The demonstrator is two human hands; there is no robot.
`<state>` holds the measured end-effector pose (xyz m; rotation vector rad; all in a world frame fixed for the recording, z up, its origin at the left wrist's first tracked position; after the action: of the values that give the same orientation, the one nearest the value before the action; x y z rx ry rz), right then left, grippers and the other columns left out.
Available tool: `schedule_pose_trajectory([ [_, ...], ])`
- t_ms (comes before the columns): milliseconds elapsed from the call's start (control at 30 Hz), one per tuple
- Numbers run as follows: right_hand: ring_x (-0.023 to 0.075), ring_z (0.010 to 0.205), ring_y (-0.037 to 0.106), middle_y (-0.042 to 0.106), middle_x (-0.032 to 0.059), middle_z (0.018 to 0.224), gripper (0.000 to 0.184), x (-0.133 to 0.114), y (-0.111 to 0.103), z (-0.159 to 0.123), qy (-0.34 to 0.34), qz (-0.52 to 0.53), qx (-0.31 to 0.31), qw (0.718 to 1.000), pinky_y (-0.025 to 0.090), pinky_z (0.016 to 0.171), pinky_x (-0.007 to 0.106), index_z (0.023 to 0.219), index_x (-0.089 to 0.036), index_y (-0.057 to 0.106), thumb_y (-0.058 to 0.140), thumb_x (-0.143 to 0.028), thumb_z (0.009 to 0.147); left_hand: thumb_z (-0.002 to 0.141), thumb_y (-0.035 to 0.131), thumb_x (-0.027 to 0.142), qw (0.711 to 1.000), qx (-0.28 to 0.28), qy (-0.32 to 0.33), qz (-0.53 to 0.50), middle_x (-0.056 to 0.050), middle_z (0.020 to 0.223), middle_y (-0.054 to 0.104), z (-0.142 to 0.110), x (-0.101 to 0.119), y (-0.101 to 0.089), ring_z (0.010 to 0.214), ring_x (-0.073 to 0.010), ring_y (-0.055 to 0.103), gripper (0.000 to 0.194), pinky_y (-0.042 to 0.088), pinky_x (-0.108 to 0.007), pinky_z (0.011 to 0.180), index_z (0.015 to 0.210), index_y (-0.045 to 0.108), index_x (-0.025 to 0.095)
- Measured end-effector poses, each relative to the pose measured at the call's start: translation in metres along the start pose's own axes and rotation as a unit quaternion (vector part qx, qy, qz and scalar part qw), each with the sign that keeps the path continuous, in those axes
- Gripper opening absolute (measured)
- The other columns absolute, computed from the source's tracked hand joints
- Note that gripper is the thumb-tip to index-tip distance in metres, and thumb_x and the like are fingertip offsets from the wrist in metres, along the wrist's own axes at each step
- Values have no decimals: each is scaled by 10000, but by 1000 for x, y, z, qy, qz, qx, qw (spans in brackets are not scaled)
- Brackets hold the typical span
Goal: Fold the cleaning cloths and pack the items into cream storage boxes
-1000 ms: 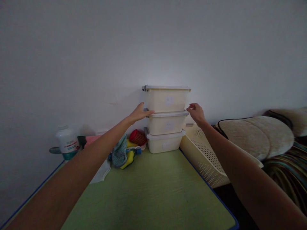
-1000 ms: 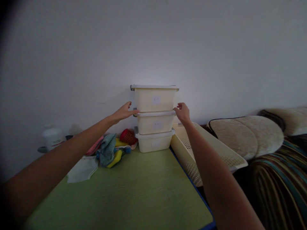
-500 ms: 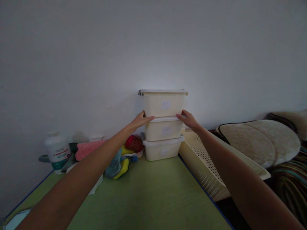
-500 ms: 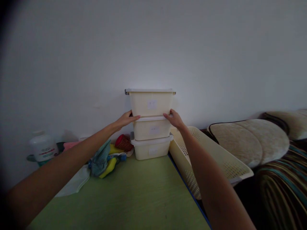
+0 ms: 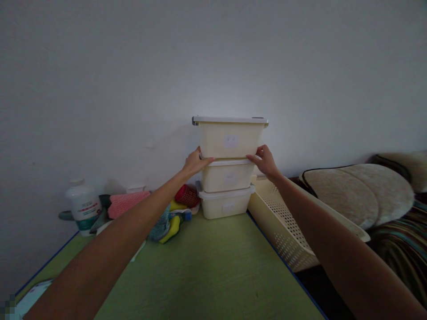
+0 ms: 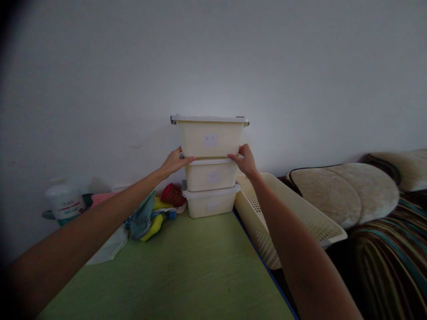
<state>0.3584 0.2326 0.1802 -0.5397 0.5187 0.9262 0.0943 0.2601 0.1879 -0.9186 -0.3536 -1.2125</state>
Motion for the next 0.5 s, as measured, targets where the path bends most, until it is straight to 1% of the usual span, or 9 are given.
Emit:
schedule_pose_trajectory([
  [67,190,863,599,597,17,857,288,-10,-2,-2,-8,23,12,1000,510,751,377,871,-184,487,702,-296,714,656,675,326,1000,13,20,2,-130,1173,607,-3,6,-3,1078,-282,557,569,421,-384,912,1162,522,117],
  [133,210,886,606,602,13,836,375,-21,-4,-6,-12,46,17,999,509,777,398,819,-226,414,735,-317,648,672,660,333,999,26,40,-2,-134,1161,612,-8,12,-6,1061,-276,564,569,422,-381,909,1171,511,104],
  [233,216,928,611,614,11,862,418,-39,-6,-18,-14,76,13,997,500,825,411,795,-250,345,722,-333,634,709,631,361,997,44,68,-12,-119,1135,626,-20,19,-10,1032,-252,577,538,428,-359,900,1166,510,105],
  [333,207,963,604,611,-6,868,450,-52,-8,-36,-12,95,12,995,487,868,409,786,-253,324,732,-308,604,742,602,385,994,57,94,-15,-103,1135,629,-37,22,-15,1040,-238,571,491,418,-350,911,1152,523,127],
  [500,199,922,622,612,-21,850,503,-61,-6,-72,2,107,27,994,508,846,412,793,-256,315,754,-311,553,751,602,390,990,88,113,-5,-110,1214,577,-75,20,-22,1136,-255,502,483,345,-403,987,1163,516,153],
])
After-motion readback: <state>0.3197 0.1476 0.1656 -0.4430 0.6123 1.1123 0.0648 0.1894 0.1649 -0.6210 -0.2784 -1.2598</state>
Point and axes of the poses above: each hand's wrist, its own z-axis towards the middle knuckle, its own y-axis out of the palm, x = y × z, the point moved 2 cm from there along z, towards the middle knuckle
